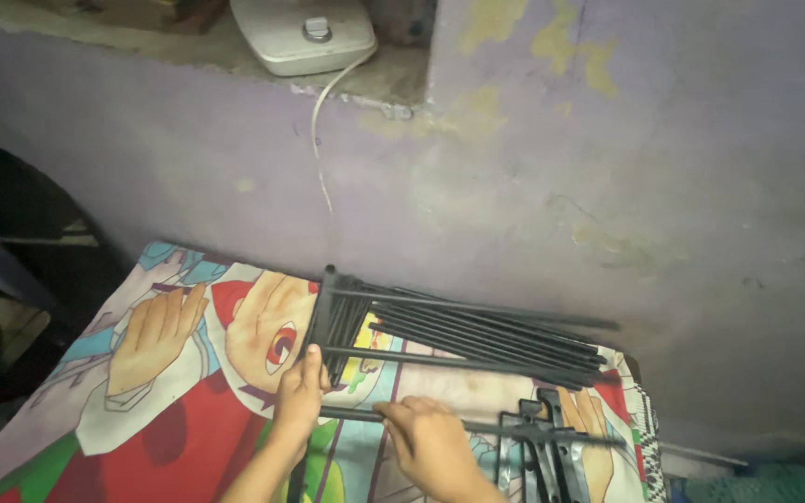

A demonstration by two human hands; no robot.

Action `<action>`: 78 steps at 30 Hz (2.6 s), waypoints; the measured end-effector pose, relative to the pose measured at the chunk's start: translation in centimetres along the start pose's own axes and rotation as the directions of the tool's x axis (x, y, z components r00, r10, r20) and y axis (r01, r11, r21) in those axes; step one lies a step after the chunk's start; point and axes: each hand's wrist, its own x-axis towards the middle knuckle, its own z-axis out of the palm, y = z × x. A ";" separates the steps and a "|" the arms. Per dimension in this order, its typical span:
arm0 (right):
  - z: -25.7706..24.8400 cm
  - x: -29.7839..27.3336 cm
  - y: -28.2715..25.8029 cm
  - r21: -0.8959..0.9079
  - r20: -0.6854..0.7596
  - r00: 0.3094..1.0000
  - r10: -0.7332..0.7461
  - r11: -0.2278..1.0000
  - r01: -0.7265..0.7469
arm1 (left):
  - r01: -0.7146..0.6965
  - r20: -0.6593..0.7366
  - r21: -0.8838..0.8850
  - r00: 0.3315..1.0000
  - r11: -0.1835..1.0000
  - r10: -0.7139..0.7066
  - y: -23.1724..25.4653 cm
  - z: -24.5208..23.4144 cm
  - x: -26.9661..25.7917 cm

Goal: The person assembles a metal rack by inserting black rods into side brackets on a patterned cloth-covered surface. They repeatedly pick rods, align them with bracket holes, and press them into place, forming ladder-like frames.

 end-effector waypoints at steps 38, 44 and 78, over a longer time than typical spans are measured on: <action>6.9 1.5 22.3 -0.540 0.204 0.949 0.242 0.836 -0.097 | 0.106 0.034 -0.125 0.994 0.986 -0.103 -2.9 0.8 6.0; 4.5 -1.8 19.2 -0.261 0.235 0.952 -0.196 0.931 0.256 | 0.153 0.037 -0.213 0.988 0.965 -0.149 -1.4 -0.7 5.0; -4.0 -7.5 5.0 -0.205 0.118 0.939 -0.322 0.918 0.340 | 0.192 0.017 -0.229 0.981 0.954 -0.194 5.5 -2.0 -3.1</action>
